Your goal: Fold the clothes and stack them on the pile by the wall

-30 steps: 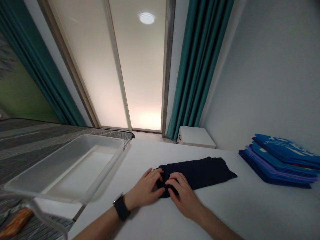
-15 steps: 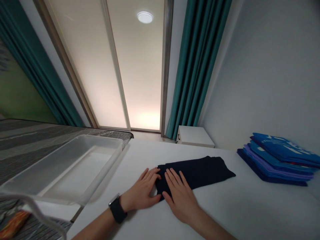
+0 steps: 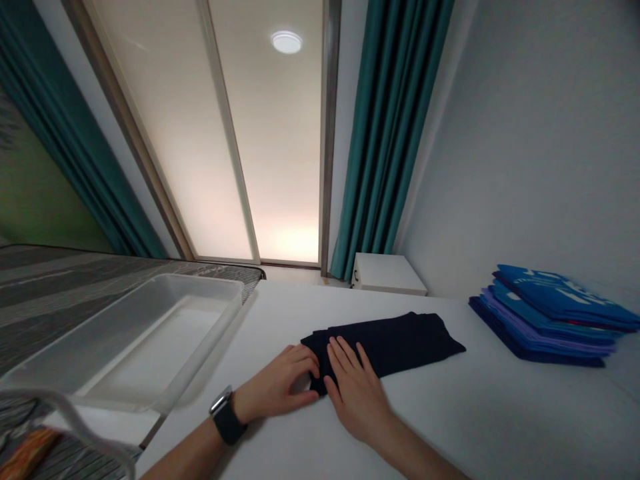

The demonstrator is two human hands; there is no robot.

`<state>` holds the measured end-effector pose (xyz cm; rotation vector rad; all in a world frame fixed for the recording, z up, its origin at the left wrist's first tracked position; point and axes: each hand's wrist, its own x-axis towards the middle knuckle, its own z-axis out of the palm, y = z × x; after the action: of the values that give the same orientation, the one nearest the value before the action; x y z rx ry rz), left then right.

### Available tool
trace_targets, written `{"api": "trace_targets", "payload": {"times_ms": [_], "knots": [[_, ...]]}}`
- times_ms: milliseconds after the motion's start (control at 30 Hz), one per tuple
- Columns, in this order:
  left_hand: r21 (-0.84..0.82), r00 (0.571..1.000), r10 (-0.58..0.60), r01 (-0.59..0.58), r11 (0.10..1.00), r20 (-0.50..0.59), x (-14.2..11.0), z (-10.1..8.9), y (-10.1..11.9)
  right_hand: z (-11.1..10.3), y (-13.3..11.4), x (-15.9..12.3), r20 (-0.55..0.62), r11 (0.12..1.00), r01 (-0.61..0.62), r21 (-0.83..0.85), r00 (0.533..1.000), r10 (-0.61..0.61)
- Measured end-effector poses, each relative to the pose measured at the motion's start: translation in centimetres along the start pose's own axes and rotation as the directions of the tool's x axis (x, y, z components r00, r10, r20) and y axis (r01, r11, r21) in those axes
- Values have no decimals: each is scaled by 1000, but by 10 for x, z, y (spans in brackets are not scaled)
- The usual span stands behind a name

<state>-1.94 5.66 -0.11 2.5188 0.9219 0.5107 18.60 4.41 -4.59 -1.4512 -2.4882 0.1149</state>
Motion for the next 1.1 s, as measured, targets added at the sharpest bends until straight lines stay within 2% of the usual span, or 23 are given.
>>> {"api": "trace_targets", "payload": {"times_ms": [267,467,767,933,1033,1100], "knots": [[136,989,-136,143,980,-65,5,25,9,1,0,0,-37,1000,1,-12,999,-1],[189,973,-205,222,957,-105,3,21,1,-7,9,-1,-25,998,67,5,997,-67],[240,946,-277,311,919,-167,4,28,-3,-5,12,-2,3,999,47,5,999,-47],[174,943,-285,314,933,-170,1,14,-15,-6,12,-2,25,999,46,6,999,-46],[106,901,-315,359,927,-299,-3,6,-27,-4,12,-2,40,999,45,3,998,-46],[121,874,-285,357,926,-394,-4,7,-31,-3,12,-2,41,999,44,-6,998,-44]]}}
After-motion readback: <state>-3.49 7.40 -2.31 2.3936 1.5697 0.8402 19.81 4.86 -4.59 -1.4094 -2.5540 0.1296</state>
